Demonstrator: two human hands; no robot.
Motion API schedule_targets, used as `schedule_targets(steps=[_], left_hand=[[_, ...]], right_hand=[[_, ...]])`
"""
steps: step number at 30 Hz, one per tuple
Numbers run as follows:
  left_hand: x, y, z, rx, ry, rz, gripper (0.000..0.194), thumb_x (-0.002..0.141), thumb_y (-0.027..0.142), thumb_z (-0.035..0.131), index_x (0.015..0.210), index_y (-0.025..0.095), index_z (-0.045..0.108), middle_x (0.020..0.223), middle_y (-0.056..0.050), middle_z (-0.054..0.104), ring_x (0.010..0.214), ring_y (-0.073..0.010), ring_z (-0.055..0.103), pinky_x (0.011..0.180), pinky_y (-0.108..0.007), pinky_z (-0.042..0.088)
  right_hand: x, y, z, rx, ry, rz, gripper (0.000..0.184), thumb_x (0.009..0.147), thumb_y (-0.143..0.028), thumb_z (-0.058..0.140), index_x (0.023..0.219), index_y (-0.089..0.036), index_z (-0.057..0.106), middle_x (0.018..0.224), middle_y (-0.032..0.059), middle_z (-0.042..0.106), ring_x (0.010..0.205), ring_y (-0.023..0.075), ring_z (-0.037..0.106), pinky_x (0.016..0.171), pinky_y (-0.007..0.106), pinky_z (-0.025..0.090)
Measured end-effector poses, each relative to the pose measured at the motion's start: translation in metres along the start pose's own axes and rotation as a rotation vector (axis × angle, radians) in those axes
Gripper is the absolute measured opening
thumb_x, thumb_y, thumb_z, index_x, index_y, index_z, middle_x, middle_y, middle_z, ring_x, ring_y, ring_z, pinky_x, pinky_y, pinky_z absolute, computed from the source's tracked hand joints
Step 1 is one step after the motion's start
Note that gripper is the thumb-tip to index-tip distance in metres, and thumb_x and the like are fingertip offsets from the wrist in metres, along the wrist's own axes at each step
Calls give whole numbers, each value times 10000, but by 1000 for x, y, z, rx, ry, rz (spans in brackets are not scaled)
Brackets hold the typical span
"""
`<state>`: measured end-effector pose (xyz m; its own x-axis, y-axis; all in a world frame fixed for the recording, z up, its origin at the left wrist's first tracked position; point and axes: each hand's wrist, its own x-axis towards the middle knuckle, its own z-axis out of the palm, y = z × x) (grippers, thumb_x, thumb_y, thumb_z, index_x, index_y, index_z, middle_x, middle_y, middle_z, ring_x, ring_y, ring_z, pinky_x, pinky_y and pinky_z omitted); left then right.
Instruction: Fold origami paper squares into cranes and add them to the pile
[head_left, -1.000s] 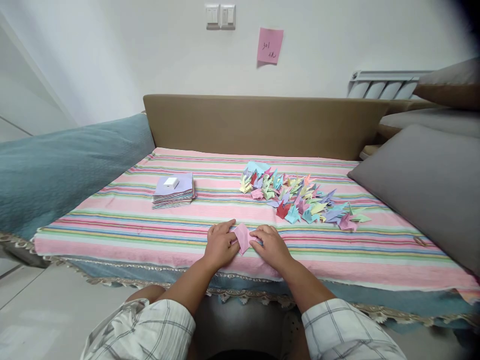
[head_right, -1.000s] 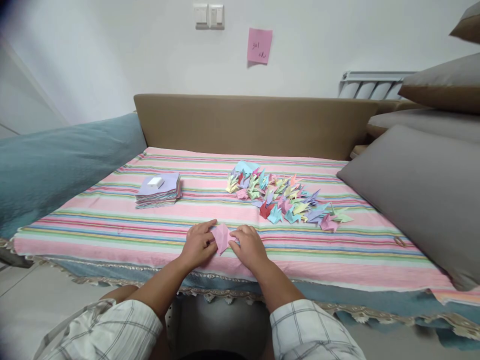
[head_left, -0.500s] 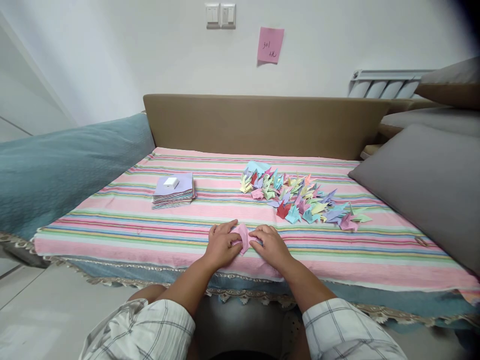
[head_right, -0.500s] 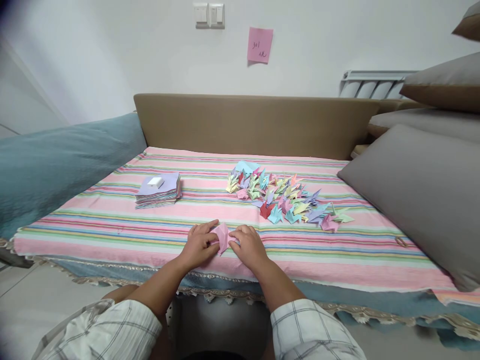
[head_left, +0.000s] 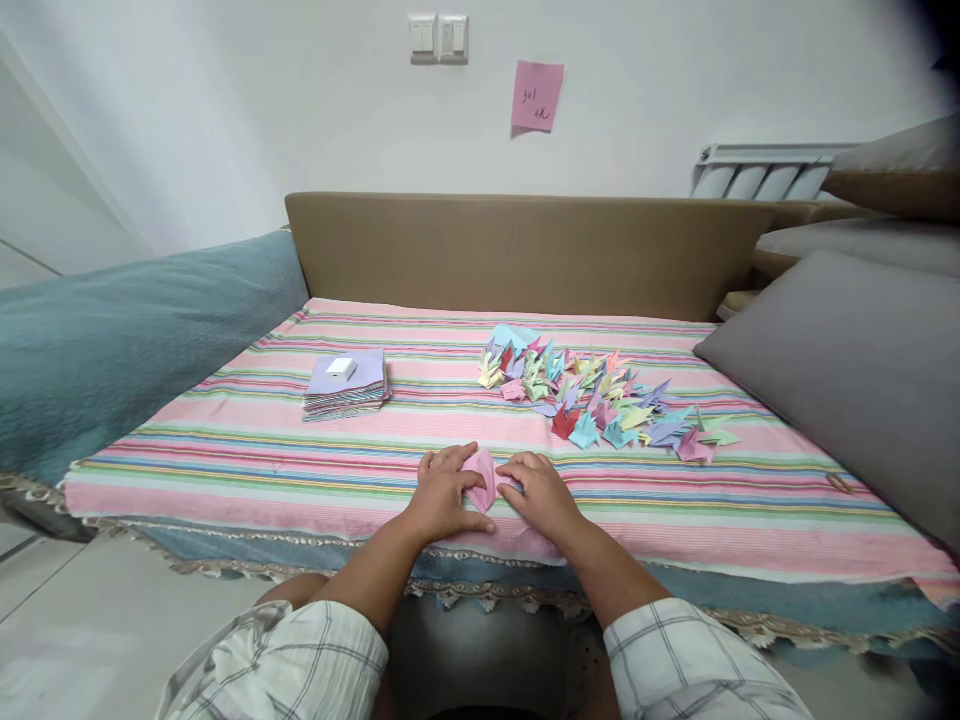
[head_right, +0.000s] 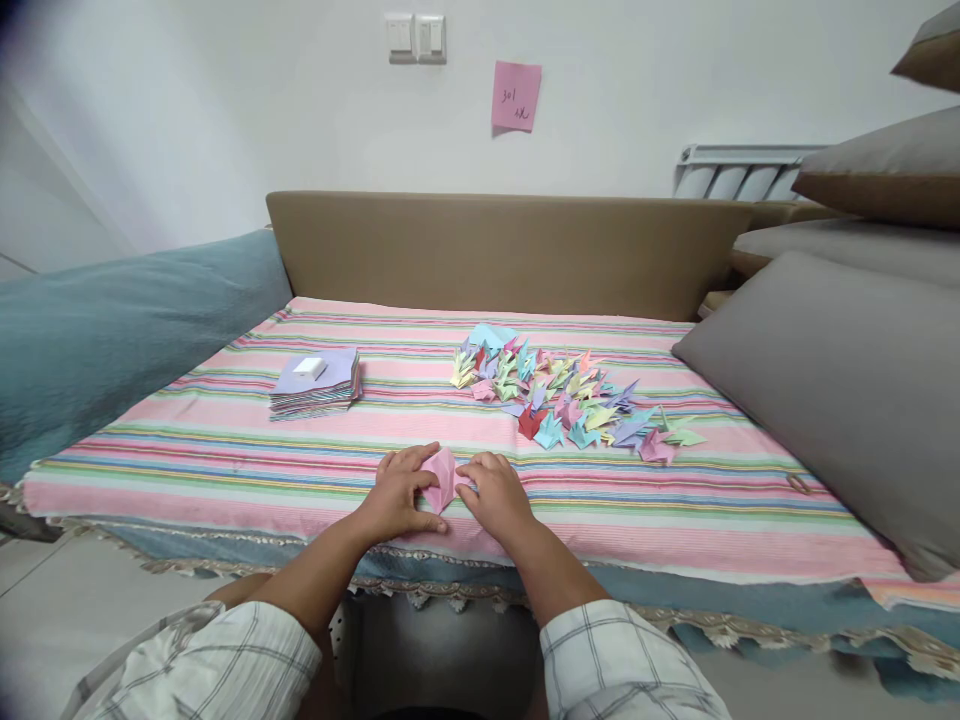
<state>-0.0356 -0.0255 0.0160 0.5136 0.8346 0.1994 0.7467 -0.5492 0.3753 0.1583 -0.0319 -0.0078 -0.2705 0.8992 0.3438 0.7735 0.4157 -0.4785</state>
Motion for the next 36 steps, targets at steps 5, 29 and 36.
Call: schedule_targets(steps=[5, 29, 36], left_hand=[[1, -2, 1, -10, 85, -5, 296, 577, 484, 739, 777, 268, 710, 1376, -51, 429, 1218, -314, 387, 982, -507, 286], [8, -5, 11, 52, 157, 159, 518, 652, 620, 612, 1008, 248, 673, 1284, -115, 513, 1156, -305, 457, 968, -471, 344], [7, -5, 10, 55, 124, 165, 594, 572, 687, 618, 948, 230, 675, 1312, -125, 484, 1169, -320, 437, 973, -477, 325]], right_hand=[[0, 0, 0, -9, 1, -10, 229, 780, -250, 606, 1003, -224, 655, 969, 59, 602, 933, 202, 508, 847, 348, 408], [0, 0, -1, -7, 32, -22, 131, 756, -198, 620, 880, -201, 662, 910, 50, 612, 884, 197, 509, 821, 321, 411], [0, -1, 0, 82, 32, -29, 184, 756, -187, 622, 930, -225, 668, 920, 36, 639, 908, 188, 545, 844, 326, 414]])
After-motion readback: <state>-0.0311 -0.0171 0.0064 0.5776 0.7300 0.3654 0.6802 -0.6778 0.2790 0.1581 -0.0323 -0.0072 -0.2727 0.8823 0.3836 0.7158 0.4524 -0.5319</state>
